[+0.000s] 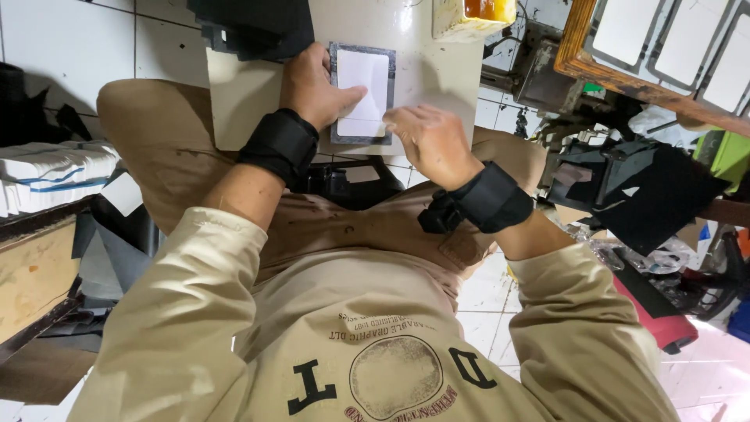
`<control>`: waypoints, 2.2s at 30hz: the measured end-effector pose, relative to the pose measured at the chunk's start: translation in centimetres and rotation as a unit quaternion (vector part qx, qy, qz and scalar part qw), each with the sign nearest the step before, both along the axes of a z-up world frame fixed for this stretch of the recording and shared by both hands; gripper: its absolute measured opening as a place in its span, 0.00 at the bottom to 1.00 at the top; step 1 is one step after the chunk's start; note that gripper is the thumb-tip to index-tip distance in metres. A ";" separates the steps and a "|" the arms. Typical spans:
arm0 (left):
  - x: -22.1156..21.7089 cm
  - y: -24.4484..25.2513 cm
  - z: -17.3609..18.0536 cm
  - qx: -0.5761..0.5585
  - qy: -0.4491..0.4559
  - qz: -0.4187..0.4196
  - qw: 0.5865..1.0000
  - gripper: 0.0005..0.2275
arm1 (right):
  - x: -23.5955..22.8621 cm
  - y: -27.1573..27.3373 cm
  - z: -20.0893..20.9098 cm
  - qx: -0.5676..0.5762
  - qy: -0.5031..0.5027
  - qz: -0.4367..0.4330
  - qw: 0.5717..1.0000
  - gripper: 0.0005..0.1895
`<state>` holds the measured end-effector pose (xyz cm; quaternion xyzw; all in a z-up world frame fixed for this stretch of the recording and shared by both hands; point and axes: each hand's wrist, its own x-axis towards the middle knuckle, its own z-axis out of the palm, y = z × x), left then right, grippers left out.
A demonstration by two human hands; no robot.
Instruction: The person applies adhesive to the edges of rectangular leather pieces using an applicator stick.
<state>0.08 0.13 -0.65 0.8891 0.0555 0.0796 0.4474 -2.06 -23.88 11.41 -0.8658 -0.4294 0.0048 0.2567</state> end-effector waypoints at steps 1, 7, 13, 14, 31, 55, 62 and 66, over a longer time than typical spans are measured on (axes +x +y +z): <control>-0.1 0.1 0.0 -0.013 0.003 0.004 1.000 0.26 | 0.0 -0.1 -0.1 0.000 0.002 0.017 1.000 0.05; 0.1 -0.1 -0.2 0.000 0.011 0.000 1.000 0.27 | 0.1 -0.6 0.2 -0.007 -0.028 0.043 0.999 0.06; 0.1 -0.2 0.3 -0.015 0.028 0.003 0.999 0.26 | -0.2 -0.4 0.9 -0.028 -0.011 0.038 0.999 0.06; 0.2 -0.2 0.3 -0.015 0.028 0.002 0.999 0.26 | -0.1 -0.3 0.9 -0.029 -0.011 0.037 0.999 0.06; -3.2 -5.1 14.3 -0.124 0.046 -0.082 0.988 0.19 | -1.3 -11.3 5.3 0.210 0.034 -0.264 0.941 0.07; 37.0 -39.5 11.8 0.034 -0.199 -0.219 0.955 0.11 | -11.3 -33.7 -2.0 0.462 -0.056 -0.563 0.683 0.06; 42.0 -39.7 6.5 0.146 -0.127 -0.214 0.958 0.06 | -12.2 -34.4 -5.6 0.455 -0.020 -0.607 0.651 0.07; 43.9 -39.4 4.2 0.264 -0.151 -0.213 0.929 0.05 | -12.1 -33.8 -5.2 0.441 -0.014 -0.610 0.658 0.07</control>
